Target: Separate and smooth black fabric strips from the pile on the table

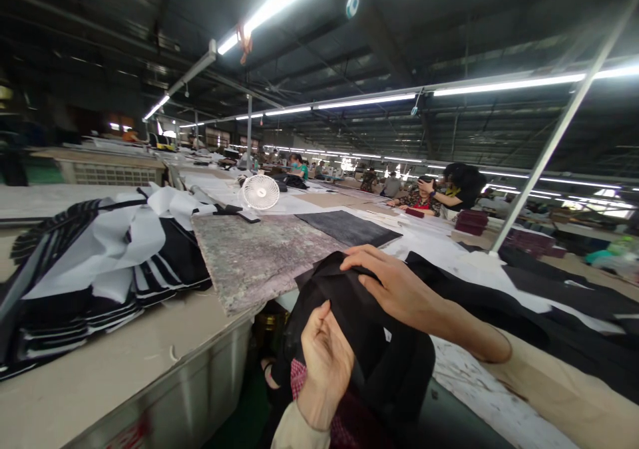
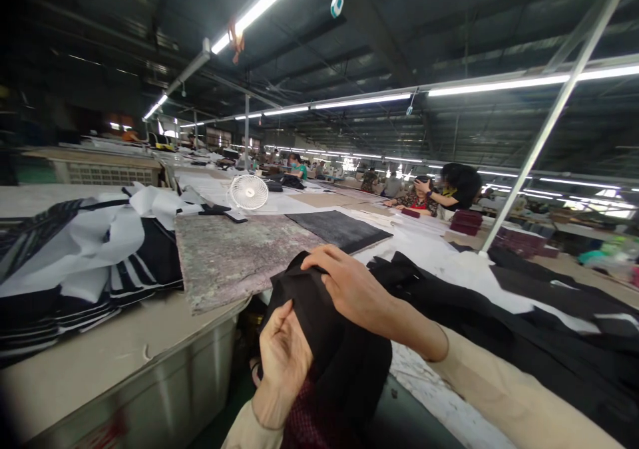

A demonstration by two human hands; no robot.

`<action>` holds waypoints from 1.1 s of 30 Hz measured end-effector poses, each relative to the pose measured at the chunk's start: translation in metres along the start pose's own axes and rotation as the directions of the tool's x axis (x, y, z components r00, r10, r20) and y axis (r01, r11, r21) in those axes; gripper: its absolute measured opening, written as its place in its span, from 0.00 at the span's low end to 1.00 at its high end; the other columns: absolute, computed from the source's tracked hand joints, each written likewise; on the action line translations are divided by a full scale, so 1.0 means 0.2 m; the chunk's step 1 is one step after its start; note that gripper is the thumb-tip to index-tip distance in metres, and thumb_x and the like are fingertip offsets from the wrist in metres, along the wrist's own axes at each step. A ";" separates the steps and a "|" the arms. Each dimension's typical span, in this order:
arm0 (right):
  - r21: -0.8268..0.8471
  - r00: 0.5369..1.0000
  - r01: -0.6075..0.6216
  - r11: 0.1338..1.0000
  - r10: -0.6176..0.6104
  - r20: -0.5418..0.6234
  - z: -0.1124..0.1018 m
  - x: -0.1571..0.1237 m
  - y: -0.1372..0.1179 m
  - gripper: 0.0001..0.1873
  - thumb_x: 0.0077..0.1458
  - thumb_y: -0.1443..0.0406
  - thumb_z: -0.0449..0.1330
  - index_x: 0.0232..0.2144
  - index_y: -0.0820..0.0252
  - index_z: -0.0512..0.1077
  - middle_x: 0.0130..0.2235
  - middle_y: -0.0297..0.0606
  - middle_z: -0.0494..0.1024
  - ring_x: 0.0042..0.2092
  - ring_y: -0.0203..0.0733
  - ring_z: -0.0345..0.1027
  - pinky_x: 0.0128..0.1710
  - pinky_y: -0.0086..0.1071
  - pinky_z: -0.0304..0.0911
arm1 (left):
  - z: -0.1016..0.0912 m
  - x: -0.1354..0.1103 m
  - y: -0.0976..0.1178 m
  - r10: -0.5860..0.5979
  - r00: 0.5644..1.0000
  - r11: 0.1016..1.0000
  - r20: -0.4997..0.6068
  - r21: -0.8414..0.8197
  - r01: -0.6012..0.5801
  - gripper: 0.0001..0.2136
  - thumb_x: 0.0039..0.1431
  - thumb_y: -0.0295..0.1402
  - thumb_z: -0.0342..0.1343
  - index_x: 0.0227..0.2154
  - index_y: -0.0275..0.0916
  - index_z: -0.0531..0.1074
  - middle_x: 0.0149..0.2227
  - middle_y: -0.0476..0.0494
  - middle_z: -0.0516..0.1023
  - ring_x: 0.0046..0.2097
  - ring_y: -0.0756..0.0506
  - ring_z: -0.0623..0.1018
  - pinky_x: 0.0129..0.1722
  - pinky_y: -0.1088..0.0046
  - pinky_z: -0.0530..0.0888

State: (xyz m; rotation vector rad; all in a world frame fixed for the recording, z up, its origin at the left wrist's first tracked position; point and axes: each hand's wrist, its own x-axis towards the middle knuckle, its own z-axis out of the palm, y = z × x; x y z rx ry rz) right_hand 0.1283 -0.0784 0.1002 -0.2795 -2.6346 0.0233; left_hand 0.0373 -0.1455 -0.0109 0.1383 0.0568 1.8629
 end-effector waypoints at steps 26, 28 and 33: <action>-0.153 0.995 -0.008 0.988 0.024 0.099 0.08 -0.04 -0.07 0.12 0.55 0.74 0.47 0.37 0.61 0.68 0.57 0.48 0.62 0.42 0.41 0.70 0.41 0.38 0.68 | -0.01 -0.01 -0.04 0.183 0.983 0.983 0.013 0.026 -0.183 0.04 0.50 0.24 0.62 0.29 0.38 0.75 0.33 0.50 0.77 0.39 0.53 0.77 0.45 0.80 0.73; -0.114 0.991 -0.033 0.993 0.048 0.128 0.09 -0.05 -0.09 0.08 0.56 0.69 0.51 0.39 0.62 0.67 0.59 0.50 0.59 0.51 0.47 0.67 0.48 0.42 0.66 | -0.01 -0.01 -0.04 0.195 0.981 0.980 -0.004 0.033 -0.195 0.05 0.50 0.25 0.63 0.31 0.38 0.75 0.36 0.49 0.78 0.40 0.53 0.77 0.44 0.81 0.73; -0.143 0.949 -0.127 0.982 0.162 0.269 0.11 -0.07 -0.11 0.26 0.50 0.61 0.61 0.50 0.65 0.63 0.64 0.54 0.50 0.58 0.56 0.59 0.53 0.49 0.62 | -0.05 0.01 -0.05 0.221 0.971 0.974 -0.091 0.064 -0.215 0.07 0.50 0.25 0.62 0.33 0.39 0.75 0.35 0.51 0.77 0.36 0.56 0.77 0.36 0.87 0.73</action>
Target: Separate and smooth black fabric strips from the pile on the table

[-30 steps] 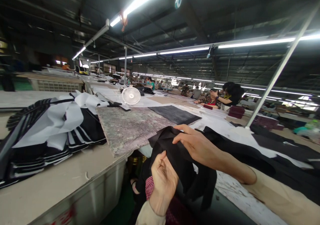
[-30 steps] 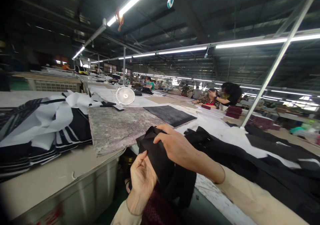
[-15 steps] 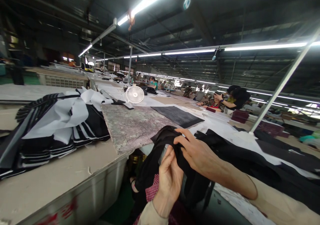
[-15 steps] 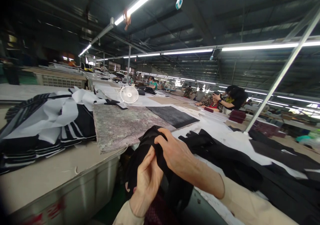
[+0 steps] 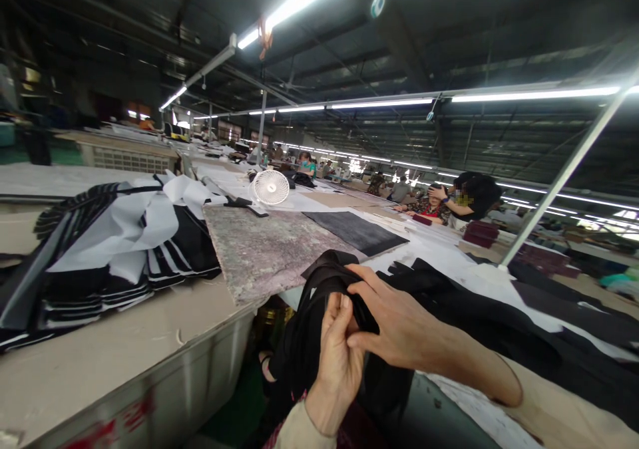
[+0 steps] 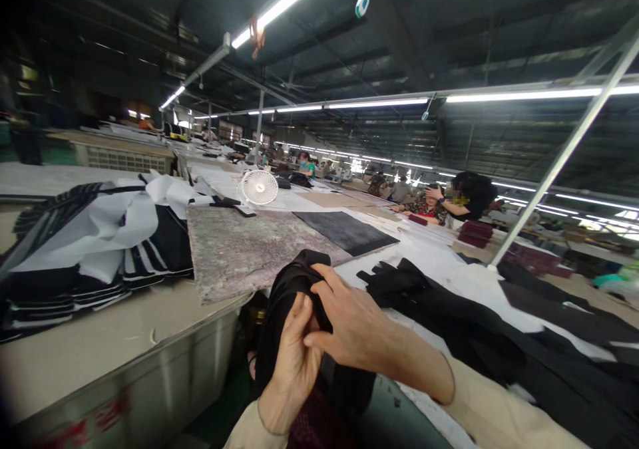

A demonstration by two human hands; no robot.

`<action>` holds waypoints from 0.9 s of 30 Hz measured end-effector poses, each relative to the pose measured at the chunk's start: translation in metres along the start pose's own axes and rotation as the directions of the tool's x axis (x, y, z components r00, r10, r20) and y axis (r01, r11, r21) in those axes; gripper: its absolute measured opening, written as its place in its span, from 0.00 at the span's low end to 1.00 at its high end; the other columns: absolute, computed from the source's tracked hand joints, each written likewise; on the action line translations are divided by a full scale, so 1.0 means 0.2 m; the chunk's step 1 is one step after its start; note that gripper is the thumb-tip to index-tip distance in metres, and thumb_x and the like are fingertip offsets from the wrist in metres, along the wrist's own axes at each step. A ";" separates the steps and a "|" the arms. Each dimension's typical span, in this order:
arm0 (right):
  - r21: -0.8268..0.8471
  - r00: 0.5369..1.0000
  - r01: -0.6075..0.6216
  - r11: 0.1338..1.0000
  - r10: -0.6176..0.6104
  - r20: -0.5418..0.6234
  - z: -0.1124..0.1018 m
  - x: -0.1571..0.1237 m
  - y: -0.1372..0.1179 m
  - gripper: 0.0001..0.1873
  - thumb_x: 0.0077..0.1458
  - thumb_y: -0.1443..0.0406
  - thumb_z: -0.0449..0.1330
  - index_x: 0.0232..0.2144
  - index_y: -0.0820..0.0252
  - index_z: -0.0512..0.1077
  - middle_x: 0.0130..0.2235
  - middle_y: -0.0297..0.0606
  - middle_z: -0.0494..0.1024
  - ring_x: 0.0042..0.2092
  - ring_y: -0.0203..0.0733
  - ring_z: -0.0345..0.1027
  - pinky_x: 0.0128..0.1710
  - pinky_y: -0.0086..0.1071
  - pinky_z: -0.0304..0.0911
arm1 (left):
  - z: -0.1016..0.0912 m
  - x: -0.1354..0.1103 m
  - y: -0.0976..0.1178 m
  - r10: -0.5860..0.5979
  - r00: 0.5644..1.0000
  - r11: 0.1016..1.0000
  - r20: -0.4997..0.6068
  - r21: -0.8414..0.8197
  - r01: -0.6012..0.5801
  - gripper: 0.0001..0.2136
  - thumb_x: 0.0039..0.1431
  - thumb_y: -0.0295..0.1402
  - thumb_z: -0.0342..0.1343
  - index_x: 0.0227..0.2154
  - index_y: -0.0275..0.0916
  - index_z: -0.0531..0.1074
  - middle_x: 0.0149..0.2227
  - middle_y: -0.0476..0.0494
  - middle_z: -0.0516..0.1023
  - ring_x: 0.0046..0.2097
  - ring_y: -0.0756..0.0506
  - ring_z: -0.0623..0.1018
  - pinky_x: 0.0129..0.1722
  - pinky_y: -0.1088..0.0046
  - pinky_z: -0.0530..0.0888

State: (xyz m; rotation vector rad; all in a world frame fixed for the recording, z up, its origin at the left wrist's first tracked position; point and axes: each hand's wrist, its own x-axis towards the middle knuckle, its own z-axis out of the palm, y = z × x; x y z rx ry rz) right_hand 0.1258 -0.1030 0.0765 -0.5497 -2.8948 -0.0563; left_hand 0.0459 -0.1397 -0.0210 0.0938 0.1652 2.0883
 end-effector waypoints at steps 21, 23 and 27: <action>0.122 0.997 0.083 0.989 -0.082 -0.011 -0.19 0.15 0.14 0.13 0.56 0.65 0.53 0.40 0.63 0.75 0.47 0.47 0.74 0.47 0.46 0.70 0.48 0.39 0.63 | -0.01 0.03 0.00 -0.010 0.991 1.000 0.134 -0.020 0.013 0.06 0.52 0.23 0.57 0.33 0.36 0.75 0.34 0.46 0.78 0.39 0.52 0.79 0.45 0.79 0.74; 0.120 0.997 0.082 0.989 -0.080 -0.019 -0.20 0.16 0.15 0.13 0.56 0.67 0.53 0.39 0.63 0.75 0.45 0.46 0.76 0.44 0.45 0.71 0.46 0.37 0.64 | -0.01 0.03 0.00 -0.026 0.986 1.000 0.164 0.016 0.024 0.08 0.49 0.21 0.58 0.33 0.37 0.74 0.32 0.49 0.77 0.36 0.54 0.78 0.41 0.82 0.74; 0.114 0.997 0.076 0.991 -0.075 -0.020 -0.20 0.17 0.16 0.13 0.55 0.68 0.51 0.39 0.61 0.75 0.42 0.43 0.77 0.42 0.43 0.72 0.44 0.35 0.64 | -0.01 0.03 -0.01 -0.034 0.990 0.999 0.140 0.019 0.031 0.11 0.46 0.20 0.59 0.33 0.39 0.73 0.34 0.49 0.75 0.35 0.55 0.76 0.39 0.84 0.72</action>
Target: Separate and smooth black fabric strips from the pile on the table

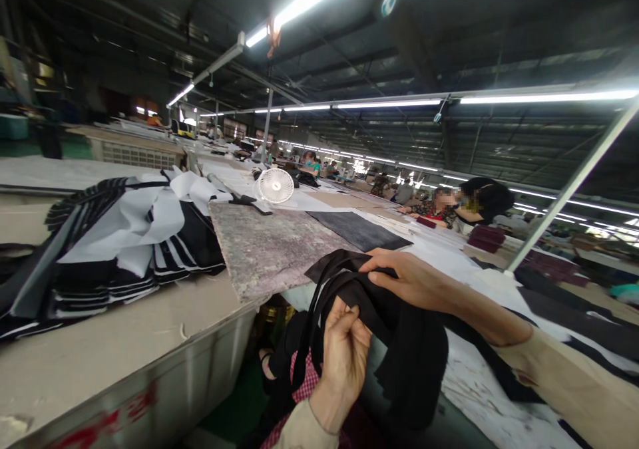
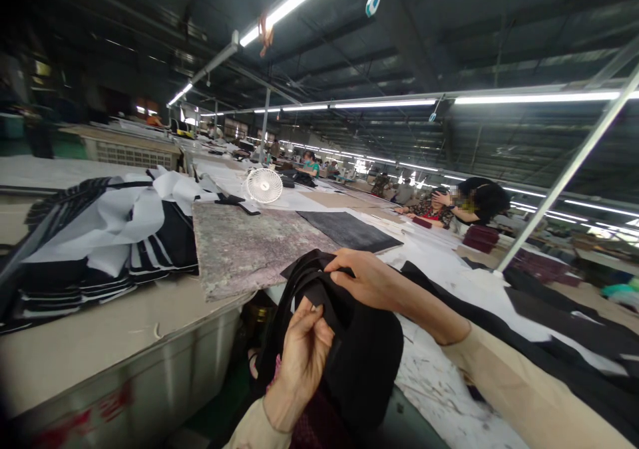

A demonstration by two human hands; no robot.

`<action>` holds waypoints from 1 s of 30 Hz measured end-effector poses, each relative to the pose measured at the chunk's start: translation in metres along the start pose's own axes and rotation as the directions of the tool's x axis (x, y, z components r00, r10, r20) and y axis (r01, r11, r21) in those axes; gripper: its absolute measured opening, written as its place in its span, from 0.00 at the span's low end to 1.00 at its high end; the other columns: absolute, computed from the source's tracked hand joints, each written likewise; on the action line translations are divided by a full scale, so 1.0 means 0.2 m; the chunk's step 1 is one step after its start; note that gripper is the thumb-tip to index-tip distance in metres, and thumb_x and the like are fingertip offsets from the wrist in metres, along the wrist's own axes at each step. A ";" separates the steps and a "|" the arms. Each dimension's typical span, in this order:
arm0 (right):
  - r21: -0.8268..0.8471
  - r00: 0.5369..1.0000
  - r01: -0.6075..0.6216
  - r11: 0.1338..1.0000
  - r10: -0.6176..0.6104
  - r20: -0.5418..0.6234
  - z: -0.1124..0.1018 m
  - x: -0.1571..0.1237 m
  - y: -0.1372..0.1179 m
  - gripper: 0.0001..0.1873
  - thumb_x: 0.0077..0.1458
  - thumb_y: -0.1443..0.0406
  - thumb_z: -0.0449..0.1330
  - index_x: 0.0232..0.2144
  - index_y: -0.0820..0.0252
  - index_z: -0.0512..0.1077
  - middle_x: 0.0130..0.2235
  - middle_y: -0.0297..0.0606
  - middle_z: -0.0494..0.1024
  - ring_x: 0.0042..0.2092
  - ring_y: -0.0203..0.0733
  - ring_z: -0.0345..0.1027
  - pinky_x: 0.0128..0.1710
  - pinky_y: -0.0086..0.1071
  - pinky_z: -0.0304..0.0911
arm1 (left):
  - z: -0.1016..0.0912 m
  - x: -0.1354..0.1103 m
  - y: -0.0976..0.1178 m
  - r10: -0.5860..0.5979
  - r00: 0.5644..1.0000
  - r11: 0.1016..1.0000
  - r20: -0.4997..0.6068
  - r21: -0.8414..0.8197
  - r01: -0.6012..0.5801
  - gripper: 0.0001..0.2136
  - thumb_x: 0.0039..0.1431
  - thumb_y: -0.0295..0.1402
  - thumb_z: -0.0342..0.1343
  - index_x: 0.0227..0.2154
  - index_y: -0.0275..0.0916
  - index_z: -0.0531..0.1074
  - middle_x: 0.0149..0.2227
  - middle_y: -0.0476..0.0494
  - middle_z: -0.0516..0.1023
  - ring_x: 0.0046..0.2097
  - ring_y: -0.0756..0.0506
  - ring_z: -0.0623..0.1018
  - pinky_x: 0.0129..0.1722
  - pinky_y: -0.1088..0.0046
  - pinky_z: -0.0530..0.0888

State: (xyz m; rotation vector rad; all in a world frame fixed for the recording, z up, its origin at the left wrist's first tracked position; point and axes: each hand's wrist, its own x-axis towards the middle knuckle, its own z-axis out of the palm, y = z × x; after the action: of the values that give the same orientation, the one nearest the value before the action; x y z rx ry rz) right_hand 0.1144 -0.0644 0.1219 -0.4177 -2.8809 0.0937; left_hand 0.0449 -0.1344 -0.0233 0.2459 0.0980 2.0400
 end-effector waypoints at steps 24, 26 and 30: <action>-0.015 0.999 -0.009 1.000 0.009 0.047 0.01 0.02 0.11 0.15 0.57 0.66 0.49 0.40 0.61 0.75 0.45 0.42 0.77 0.46 0.46 0.71 0.47 0.38 0.65 | 0.05 -0.07 0.00 -0.014 0.998 0.994 -0.066 0.104 0.021 0.11 0.50 0.35 0.63 0.37 0.40 0.74 0.40 0.47 0.78 0.42 0.49 0.77 0.46 0.73 0.72; -0.111 0.999 0.045 0.993 -0.045 0.005 0.04 -0.02 0.05 0.19 0.57 0.69 0.48 0.47 0.59 0.72 0.52 0.44 0.72 0.51 0.46 0.68 0.50 0.40 0.64 | 0.06 -0.07 0.00 -0.009 0.999 0.997 -0.040 0.073 0.012 0.12 0.52 0.38 0.62 0.39 0.41 0.74 0.42 0.46 0.79 0.46 0.46 0.77 0.49 0.69 0.72; -0.197 0.982 0.168 0.966 -0.146 0.122 0.09 -0.18 -0.10 0.26 0.56 0.69 0.53 0.58 0.50 0.64 0.60 0.40 0.64 0.55 0.49 0.65 0.53 0.42 0.63 | 0.06 -0.08 0.01 0.018 0.993 0.999 -0.119 0.053 -0.012 0.15 0.50 0.41 0.64 0.38 0.39 0.75 0.41 0.44 0.80 0.49 0.44 0.76 0.51 0.69 0.72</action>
State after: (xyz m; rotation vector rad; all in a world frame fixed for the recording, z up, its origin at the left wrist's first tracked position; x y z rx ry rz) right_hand 0.1388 -0.0951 0.0984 -0.2230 -3.0280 -0.2183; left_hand 0.0522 -0.1494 -0.0128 0.1567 0.2244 2.0686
